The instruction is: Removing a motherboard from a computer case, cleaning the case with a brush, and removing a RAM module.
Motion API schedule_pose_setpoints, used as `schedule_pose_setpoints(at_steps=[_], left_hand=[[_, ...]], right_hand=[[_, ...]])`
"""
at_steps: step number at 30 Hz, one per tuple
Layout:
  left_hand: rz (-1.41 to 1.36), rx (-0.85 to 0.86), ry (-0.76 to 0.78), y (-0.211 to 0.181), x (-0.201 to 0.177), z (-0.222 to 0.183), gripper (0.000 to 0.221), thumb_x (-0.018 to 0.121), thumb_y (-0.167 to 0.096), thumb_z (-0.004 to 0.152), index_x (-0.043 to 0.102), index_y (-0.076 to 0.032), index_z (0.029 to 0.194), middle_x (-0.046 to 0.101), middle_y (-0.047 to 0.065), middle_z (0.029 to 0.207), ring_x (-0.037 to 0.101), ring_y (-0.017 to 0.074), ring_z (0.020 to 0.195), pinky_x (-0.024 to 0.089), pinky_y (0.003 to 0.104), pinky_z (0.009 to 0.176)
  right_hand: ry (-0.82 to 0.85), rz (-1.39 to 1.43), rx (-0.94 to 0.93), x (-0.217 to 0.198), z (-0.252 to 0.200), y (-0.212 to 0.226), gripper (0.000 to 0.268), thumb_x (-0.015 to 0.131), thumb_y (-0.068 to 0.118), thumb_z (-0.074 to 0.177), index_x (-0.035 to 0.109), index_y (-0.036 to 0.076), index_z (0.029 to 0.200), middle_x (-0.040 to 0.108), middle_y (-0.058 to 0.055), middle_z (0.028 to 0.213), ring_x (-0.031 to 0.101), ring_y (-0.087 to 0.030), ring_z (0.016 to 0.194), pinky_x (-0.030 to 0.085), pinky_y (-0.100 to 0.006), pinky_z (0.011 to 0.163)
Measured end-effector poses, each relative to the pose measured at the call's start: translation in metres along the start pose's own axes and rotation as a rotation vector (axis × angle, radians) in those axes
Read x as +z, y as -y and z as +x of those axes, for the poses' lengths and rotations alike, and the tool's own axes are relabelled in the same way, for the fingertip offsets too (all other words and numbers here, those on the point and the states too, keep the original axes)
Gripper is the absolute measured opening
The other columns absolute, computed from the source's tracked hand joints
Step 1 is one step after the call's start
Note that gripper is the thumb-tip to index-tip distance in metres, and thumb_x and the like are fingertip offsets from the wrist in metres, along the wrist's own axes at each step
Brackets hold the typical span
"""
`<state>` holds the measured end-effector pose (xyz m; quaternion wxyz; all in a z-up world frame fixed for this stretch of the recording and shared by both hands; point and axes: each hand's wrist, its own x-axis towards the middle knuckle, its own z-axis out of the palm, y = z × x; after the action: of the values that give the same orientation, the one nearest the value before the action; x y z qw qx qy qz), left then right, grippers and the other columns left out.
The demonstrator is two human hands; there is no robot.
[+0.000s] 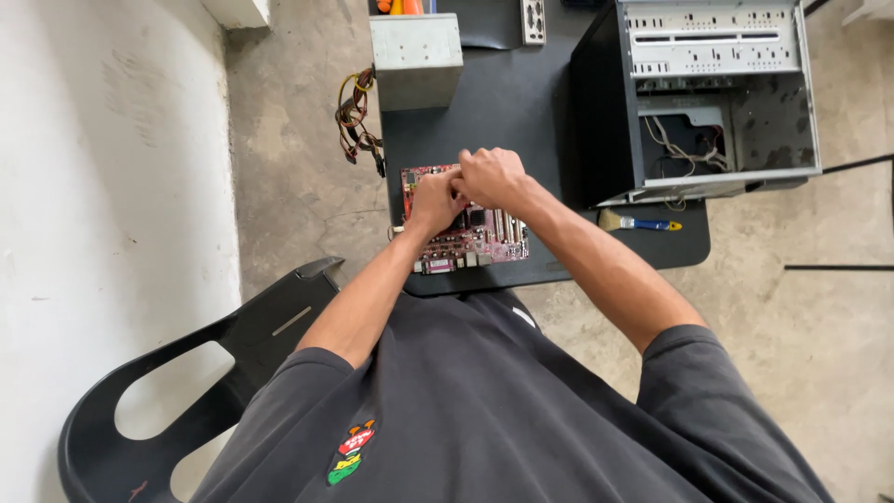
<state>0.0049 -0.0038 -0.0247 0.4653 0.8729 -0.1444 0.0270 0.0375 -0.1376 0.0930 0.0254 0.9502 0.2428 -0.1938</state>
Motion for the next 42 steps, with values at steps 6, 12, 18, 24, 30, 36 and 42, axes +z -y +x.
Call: schedule_pose_setpoints(at_steps=[6, 12, 18, 24, 30, 36, 42], left_hand=[[-0.084, 0.004, 0.001, -0.012, -0.001, 0.001, 0.02, 0.077, -0.015, 0.072, 0.067, -0.017, 0.089, 0.076, 0.004, 0.08, 0.073, 0.0357, 0.088, 0.056, 0.046, 0.079], [-0.005, -0.029, -0.12, -0.028, 0.003, -0.005, 0.023, 0.085, -0.017, 0.07, 0.065, -0.019, 0.083, 0.072, -0.001, 0.073, 0.074, 0.028, 0.081, 0.055, 0.038, 0.079], [0.113, 0.018, -0.199, -0.014, 0.025, -0.007, 0.026, 0.079, -0.008, 0.079, 0.056, -0.014, 0.07, 0.064, 0.001, 0.059, 0.068, 0.0312, 0.067, 0.054, 0.035, 0.08], [0.301, -0.05, -0.192, -0.007, 0.039, -0.021, 0.025, 0.086, -0.028, 0.08, 0.066, -0.016, 0.089, 0.071, -0.002, 0.08, 0.069, 0.02, 0.096, 0.038, 0.045, 0.108], [0.436, -0.16, -0.253, 0.008, 0.052, -0.018, 0.024, 0.087, -0.03, 0.073, 0.066, -0.031, 0.086, 0.068, -0.015, 0.074, 0.064, 0.0078, 0.096, 0.034, 0.041, 0.109], [0.437, -0.196, -0.185, -0.03, 0.021, -0.011, 0.034, 0.089, -0.037, 0.074, 0.065, -0.031, 0.098, 0.069, -0.014, 0.083, 0.062, 0.0096, 0.1, 0.032, 0.049, 0.109], [0.3, -0.17, 0.02, -0.045, -0.015, -0.018, 0.05, 0.081, -0.031, 0.081, 0.064, -0.029, 0.127, 0.075, -0.012, 0.104, 0.062, 0.0208, 0.113, 0.028, 0.048, 0.096]], right_hand=[[0.027, -0.016, -0.081, 0.001, 0.0, -0.016, 0.032, 0.071, 0.029, 0.088, 0.065, 0.008, 0.112, 0.073, -0.016, 0.101, 0.074, -0.045, 0.095, 0.061, -0.058, 0.078], [-0.087, -0.039, -0.127, 0.017, 0.005, -0.029, 0.024, 0.059, 0.03, 0.096, 0.066, 0.008, 0.103, 0.074, -0.017, 0.088, 0.076, -0.046, 0.084, 0.061, -0.057, 0.07], [-0.125, -0.014, -0.28, -0.003, 0.001, -0.029, 0.023, 0.056, 0.033, 0.096, 0.062, 0.012, 0.106, 0.071, -0.018, 0.093, 0.074, -0.048, 0.087, 0.061, -0.058, 0.074], [-0.134, -0.022, -0.33, 0.017, 0.006, -0.039, 0.018, 0.058, 0.029, 0.096, 0.063, 0.015, 0.104, 0.07, -0.014, 0.092, 0.075, -0.045, 0.085, 0.061, -0.055, 0.071], [-0.131, -0.024, -0.282, 0.034, 0.016, -0.044, 0.024, 0.062, 0.038, 0.095, 0.064, 0.015, 0.101, 0.068, -0.011, 0.088, 0.075, -0.045, 0.08, 0.061, -0.055, 0.069], [-0.157, 0.041, -0.218, 0.019, 0.003, -0.051, 0.013, 0.066, 0.032, 0.094, 0.07, 0.02, 0.097, 0.074, -0.01, 0.087, 0.075, -0.044, 0.079, 0.062, -0.054, 0.069], [-0.252, 0.16, -0.295, 0.01, -0.011, -0.047, 0.014, 0.071, 0.023, 0.091, 0.07, 0.011, 0.097, 0.074, -0.013, 0.084, 0.069, -0.041, 0.075, 0.053, -0.055, 0.063]])
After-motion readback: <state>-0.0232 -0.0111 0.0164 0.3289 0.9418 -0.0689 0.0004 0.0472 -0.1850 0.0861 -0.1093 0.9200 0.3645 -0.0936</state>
